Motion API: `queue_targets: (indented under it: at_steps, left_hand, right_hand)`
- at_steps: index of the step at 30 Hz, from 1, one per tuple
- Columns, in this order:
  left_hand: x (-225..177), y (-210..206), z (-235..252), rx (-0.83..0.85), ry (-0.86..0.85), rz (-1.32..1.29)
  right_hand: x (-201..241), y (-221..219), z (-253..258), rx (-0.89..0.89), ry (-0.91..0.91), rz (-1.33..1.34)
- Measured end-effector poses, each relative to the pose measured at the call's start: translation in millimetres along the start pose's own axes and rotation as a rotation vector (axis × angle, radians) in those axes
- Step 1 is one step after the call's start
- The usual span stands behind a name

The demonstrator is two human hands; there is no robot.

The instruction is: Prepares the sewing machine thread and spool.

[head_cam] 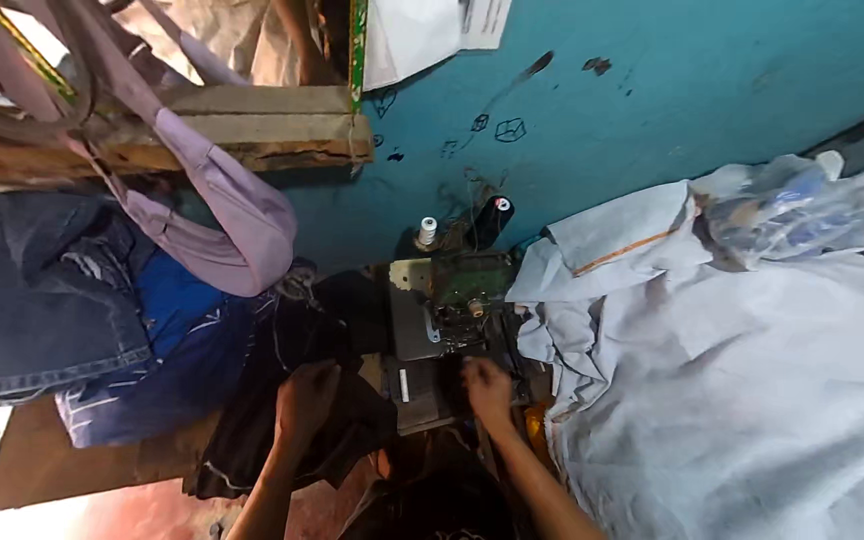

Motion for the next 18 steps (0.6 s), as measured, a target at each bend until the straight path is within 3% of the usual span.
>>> queue_targets:
  at_steps: [3, 6, 9, 14, 18]
  left_hand:
    - [-11.5, 3.2, -6.8, -0.092, -0.076, -0.063]
    - [-38.6, -3.3, -11.4, -0.133, -0.196, -0.122]
    - [-72.4, -11.5, -14.6, -0.164, -0.299, -0.171]
    - [-124.5, -31.7, -11.6, -0.205, -0.506, -0.193]
    - [-188.1, -55.0, 8.7, -0.144, -0.704, -0.180]
  right_hand:
    - [7.9, 49.6, 43.1, -0.236, 0.126, 0.037]
    - [18.8, 77.0, 91.1, -0.282, 0.210, 0.083]
    - [53.6, 86.5, 136.0, -0.203, 0.272, 0.047]
    - [107.9, 69.7, 173.7, 0.222, 0.274, -0.117]
    - [137.3, 94.7, 162.8, 0.206, 0.524, 0.110]
Point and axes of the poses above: each hand's wrist, its own z-axis towards the middle knuckle, its own y-axis out of the back of the hand, x = y × z, the point moved 2 cm from there along z, towards the middle knuckle, and after that the axes turned 6 degrees about -x, right-handed, at the moved point
